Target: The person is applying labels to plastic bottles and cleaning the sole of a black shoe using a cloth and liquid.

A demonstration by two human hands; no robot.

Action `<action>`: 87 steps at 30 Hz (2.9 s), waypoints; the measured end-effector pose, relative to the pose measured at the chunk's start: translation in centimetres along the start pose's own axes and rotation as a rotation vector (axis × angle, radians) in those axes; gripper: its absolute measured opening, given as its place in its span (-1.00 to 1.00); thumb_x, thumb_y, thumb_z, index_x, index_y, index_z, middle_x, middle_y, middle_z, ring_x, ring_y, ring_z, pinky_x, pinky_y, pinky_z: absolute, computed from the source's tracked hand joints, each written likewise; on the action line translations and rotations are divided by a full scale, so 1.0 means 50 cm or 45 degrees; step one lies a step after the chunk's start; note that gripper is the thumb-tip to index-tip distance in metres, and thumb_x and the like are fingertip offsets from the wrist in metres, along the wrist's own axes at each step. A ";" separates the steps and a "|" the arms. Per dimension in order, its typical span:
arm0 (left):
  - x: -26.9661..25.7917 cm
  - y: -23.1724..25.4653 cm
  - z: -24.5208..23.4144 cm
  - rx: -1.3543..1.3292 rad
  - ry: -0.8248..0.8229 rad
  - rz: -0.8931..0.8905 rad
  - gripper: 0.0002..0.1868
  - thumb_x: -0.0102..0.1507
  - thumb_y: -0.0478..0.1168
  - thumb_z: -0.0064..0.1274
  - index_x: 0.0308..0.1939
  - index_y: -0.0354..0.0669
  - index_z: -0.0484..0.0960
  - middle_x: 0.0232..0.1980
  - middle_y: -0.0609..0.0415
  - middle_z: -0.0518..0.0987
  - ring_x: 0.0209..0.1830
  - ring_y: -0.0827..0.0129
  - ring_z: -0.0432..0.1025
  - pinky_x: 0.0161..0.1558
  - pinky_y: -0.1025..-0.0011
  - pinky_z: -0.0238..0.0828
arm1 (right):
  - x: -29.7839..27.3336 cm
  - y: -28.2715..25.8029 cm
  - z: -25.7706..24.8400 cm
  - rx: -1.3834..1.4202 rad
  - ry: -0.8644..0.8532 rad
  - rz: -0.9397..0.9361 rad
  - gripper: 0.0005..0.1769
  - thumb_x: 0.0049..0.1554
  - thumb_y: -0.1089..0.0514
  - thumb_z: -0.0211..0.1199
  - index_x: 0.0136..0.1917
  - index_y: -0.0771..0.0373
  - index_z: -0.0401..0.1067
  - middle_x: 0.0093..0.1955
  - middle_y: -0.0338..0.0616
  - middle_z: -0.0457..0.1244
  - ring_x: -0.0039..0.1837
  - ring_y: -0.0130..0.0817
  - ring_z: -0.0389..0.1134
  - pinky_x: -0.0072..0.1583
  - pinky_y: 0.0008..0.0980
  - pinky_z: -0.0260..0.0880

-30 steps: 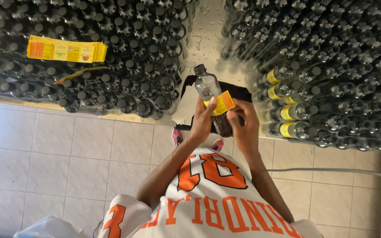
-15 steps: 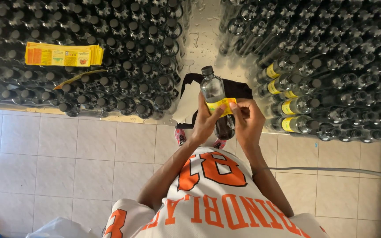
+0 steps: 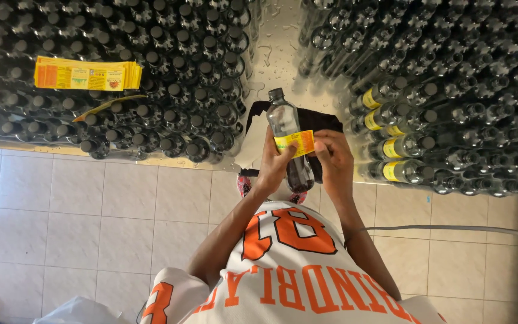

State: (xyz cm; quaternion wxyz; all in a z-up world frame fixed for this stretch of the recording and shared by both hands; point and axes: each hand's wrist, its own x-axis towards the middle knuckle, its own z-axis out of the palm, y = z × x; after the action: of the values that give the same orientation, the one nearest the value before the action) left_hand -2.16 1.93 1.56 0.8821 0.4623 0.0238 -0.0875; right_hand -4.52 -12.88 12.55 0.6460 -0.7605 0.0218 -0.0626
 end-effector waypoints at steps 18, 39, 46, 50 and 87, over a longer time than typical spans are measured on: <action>-0.004 0.131 0.084 0.045 -0.016 0.062 -0.43 0.36 0.02 0.16 0.34 -0.21 0.44 0.10 -0.32 0.71 0.02 -0.04 0.69 0.02 0.05 0.71 | -0.079 0.015 0.000 -0.344 -0.350 0.383 -0.10 0.09 -0.21 0.58 0.52 0.19 0.32 0.18 0.12 0.41 0.21 -0.02 0.48 0.27 0.04 0.44; -0.021 0.157 0.112 0.122 0.011 -0.011 -0.34 0.35 -0.02 0.22 0.42 -0.24 0.36 0.25 -0.34 0.62 0.17 -0.08 0.63 0.20 -0.06 0.61 | -0.072 -0.042 0.019 -0.469 -0.138 0.280 -0.01 0.02 -0.21 0.61 0.54 0.27 0.32 0.21 0.29 0.42 0.29 0.22 0.47 0.32 0.13 0.44; -0.019 0.146 0.113 0.059 0.012 0.019 -0.34 0.40 0.12 0.19 0.34 -0.31 0.39 0.17 -0.31 0.67 0.11 -0.04 0.67 0.15 0.01 0.65 | -0.086 -0.036 0.027 -0.582 -0.089 0.311 0.00 0.01 -0.23 0.61 0.56 0.20 0.31 0.36 0.16 0.38 0.44 0.15 0.40 0.45 0.06 0.39; -0.021 0.151 0.115 0.038 0.037 0.027 -0.42 0.44 0.08 0.15 0.30 -0.33 0.42 0.12 -0.26 0.70 0.08 0.01 0.68 0.15 0.07 0.65 | -0.093 -0.028 0.029 -0.675 -0.071 0.283 0.01 0.02 -0.21 0.62 0.58 0.19 0.31 0.42 0.15 0.35 0.48 0.16 0.37 0.48 0.08 0.37; -0.048 0.025 0.144 0.106 0.015 -0.106 -0.24 0.10 -0.52 0.38 0.35 -0.26 0.39 0.16 -0.18 0.67 0.15 0.13 0.62 0.18 0.16 0.61 | -0.099 -0.077 -0.059 -0.411 -0.188 0.668 0.24 0.11 -0.14 0.51 0.82 -0.04 -0.15 0.71 0.19 0.09 0.69 0.23 0.09 0.64 0.16 0.08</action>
State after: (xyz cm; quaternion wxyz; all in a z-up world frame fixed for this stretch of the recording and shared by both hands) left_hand -4.59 -2.97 7.00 0.8575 0.4977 0.0444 -0.1225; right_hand -9.96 -14.56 16.45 0.5109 -0.8241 0.1798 0.1659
